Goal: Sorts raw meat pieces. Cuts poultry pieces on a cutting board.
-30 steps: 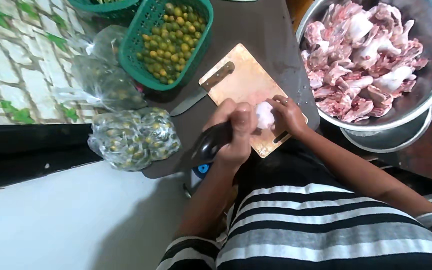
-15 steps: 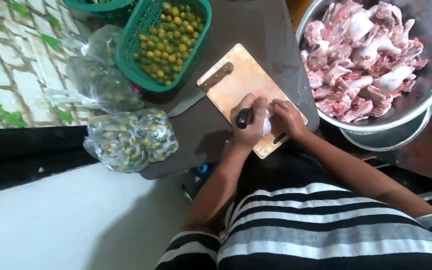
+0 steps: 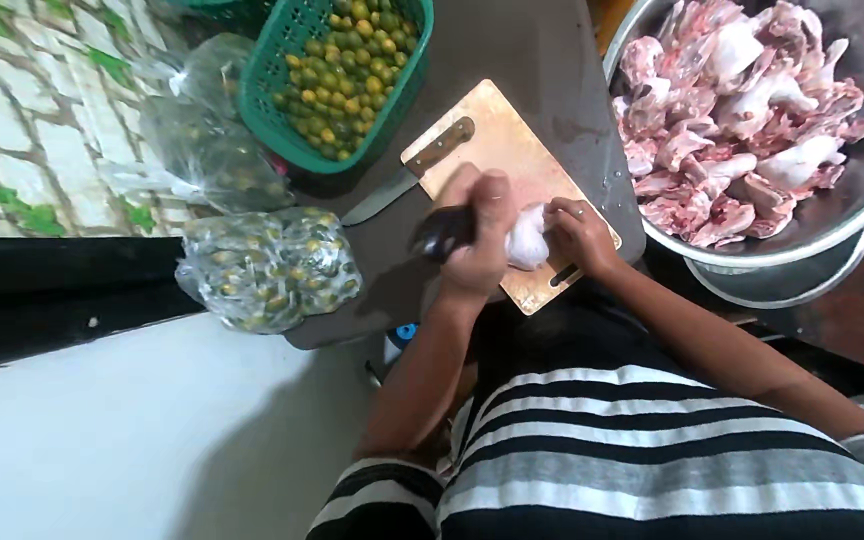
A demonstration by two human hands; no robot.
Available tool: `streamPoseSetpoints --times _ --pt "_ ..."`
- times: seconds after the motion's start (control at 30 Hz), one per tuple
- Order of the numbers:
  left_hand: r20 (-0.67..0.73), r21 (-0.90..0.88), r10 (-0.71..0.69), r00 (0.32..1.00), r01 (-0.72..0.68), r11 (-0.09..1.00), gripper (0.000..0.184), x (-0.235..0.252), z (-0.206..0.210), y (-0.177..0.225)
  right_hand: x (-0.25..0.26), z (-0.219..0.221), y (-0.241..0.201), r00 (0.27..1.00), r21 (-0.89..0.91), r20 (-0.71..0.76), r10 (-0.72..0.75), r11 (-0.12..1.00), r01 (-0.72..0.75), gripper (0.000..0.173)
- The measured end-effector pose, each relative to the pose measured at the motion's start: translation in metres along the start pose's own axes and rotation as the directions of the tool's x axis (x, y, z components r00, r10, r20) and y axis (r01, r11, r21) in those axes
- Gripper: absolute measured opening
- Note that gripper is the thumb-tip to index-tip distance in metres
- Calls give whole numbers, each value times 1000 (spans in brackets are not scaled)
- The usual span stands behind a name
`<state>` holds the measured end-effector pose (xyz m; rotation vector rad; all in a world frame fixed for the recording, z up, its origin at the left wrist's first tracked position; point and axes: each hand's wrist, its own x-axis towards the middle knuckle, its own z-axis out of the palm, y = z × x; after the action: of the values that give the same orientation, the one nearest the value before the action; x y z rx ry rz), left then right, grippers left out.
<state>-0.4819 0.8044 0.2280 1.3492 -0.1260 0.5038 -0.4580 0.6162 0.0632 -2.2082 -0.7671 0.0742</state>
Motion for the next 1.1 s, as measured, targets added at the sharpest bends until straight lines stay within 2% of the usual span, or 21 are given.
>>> streamPoseSetpoints --times 0.07,0.1,0.23,0.3,0.37,0.5,0.57,0.67,0.73,0.77,0.83,0.9,1.0,1.1 --pt "6 -81 91 996 -90 993 34 11 4 22 -3 1 0 1000 -5 -6 -9 1000 9 16" --pt "-2 -85 102 995 -102 991 34 11 7 21 -3 1 1 1000 -8 -8 -18 1000 18 15" --pt "-7 138 -30 1000 31 990 33 -21 6 -51 -3 1 4 999 -12 -11 -41 999 41 14" --pt "19 179 -57 998 52 982 34 -22 5 -59 -3 0 4 999 -4 -13 -42 999 42 15" --pt "4 101 -66 998 66 993 32 -16 0 -47 -6 -2 3 999 -2 1 -34 999 34 15" --pt "-36 -37 60 998 -61 997 33 15 -2 -1 8 -7 9 994 -31 63 -88 995 90 18" --pt "-69 -46 101 992 -105 993 33 19 -1 3 23 -19 9 989 -115 112 -94 988 107 27" --pt "-107 -23 53 993 -56 998 32 3 -3 -7 35 -35 -15 996 -227 47 79 972 -66 38" --pt "-150 0 59 987 -59 998 33 -6 -4 -13 33 -32 -43 973 -165 -4 230 960 -228 29" --pt "-172 9 73 982 -72 997 34 -8 -5 -14 29 -25 -54 955 -140 33 296 947 -289 35" --pt "-193 16 101 976 -100 995 33 -7 -4 -13 20 2 -62 929 -140 113 351 932 -335 64" --pt "-201 24 119 972 -117 993 33 -3 -4 -12 16 24 -57 959 -189 100 265 951 -243 73" --pt "-207 26 131 969 -129 991 33 -2 -5 -13 28 28 -53 977 -181 159 141 977 -111 57" --pt "-214 14 139 967 -140 990 33 -2 -4 -12 38 19 -45 972 -134 224 75 990 -46 53"
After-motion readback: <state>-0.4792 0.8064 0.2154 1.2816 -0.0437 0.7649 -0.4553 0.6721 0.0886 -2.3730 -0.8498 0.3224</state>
